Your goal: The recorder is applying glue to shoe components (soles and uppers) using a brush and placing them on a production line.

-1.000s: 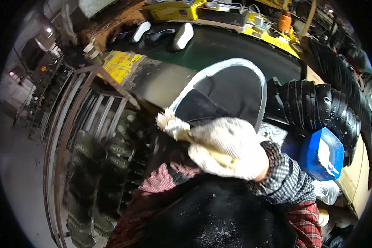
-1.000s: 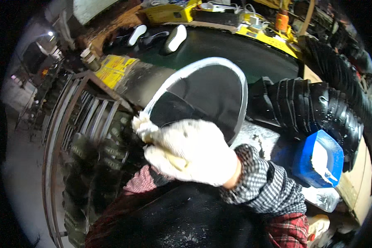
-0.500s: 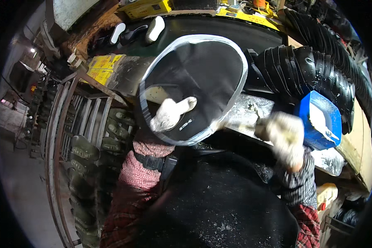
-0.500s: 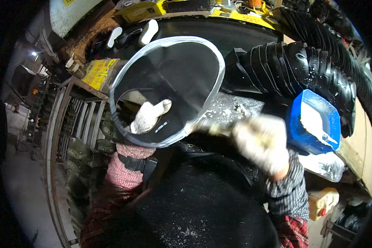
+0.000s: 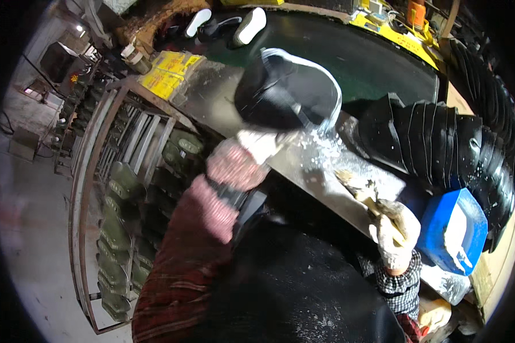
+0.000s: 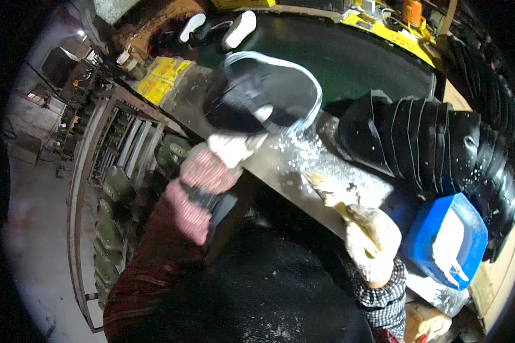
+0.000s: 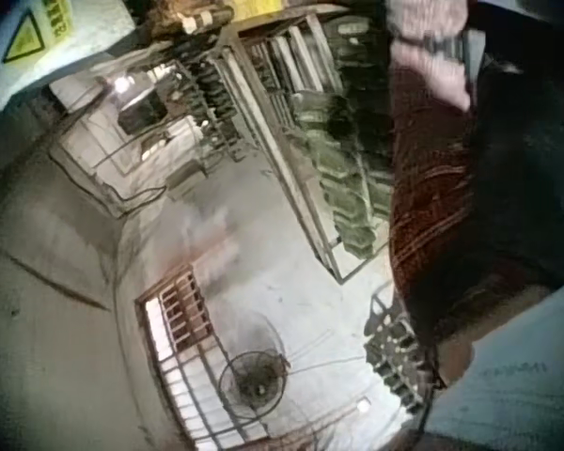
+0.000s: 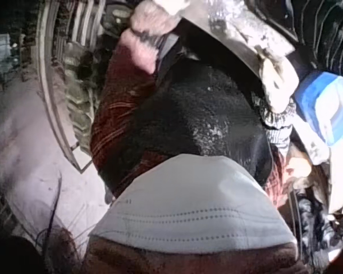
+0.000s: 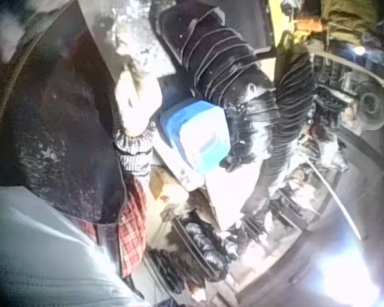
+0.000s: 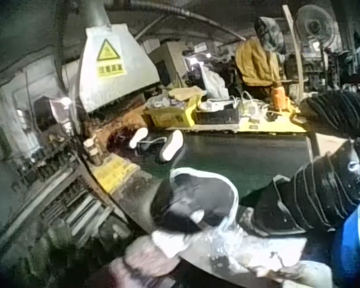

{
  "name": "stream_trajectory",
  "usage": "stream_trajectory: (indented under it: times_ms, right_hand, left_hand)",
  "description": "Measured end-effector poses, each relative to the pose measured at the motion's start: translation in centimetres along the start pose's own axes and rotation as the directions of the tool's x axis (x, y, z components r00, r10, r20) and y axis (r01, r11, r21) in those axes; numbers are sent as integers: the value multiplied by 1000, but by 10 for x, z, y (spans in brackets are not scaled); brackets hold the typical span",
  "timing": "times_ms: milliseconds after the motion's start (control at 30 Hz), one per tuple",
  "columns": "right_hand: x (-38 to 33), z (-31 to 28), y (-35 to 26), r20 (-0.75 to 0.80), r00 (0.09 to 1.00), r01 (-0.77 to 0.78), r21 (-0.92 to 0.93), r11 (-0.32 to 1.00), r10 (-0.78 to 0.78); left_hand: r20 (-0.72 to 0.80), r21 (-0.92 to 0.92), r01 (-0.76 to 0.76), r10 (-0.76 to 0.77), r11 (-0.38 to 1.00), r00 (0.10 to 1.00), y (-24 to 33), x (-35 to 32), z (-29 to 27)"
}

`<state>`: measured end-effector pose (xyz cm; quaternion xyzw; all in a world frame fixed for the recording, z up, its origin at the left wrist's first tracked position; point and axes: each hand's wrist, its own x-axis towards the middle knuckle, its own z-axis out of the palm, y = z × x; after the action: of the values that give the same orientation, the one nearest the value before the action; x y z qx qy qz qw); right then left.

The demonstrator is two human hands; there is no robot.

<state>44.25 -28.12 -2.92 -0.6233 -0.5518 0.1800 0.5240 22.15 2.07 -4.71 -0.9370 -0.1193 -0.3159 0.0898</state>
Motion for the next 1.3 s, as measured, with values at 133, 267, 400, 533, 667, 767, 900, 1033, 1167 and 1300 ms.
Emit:
stream_trajectory:
  times_ms: [133,267,400,533,667,767,900,1033,1167,1300]
  right_hand:
    - [7,-5,-6,-2,999,33,-130,991,-33]
    - [-8,-6,3,-87,995,-44,-57,997,39]
    - [3,25,-18,104,981,-176,110,978,165]
    - [13,46,-34,233,970,-89,62,994,72]
    - [12,60,-43,227,962,-161,32,986,150]
    - [4,61,-47,206,975,-101,52,994,88]
    - [-6,46,-68,49,973,-227,65,972,224]
    - [-20,-22,-56,-249,960,-179,-198,964,127]
    - [-18,-103,-74,-581,778,-259,-643,721,-238]
    - [-72,-214,-24,-411,779,-324,-910,257,-474]
  left_hand:
    - [623,-16,632,-487,775,613,-45,57,57]
    - [274,-962,205,-605,-182,747,-49,30,65]
    - [56,-979,204,-918,27,393,-13,-50,-64]
    - [-649,-420,839,-761,345,-12,-8,-171,-191]
    - [-636,-292,955,-733,-60,-240,-26,-233,-218]
    - [-612,-494,852,-766,176,-196,-57,-264,-216]
    - [-283,-920,283,-959,272,5,-66,-302,-207]
    - [207,-909,-306,-944,-283,257,1,-238,-189]
    - [413,-440,-362,-543,-822,731,24,-187,-170]
    - [558,-476,-202,-471,-856,683,52,-100,-118]
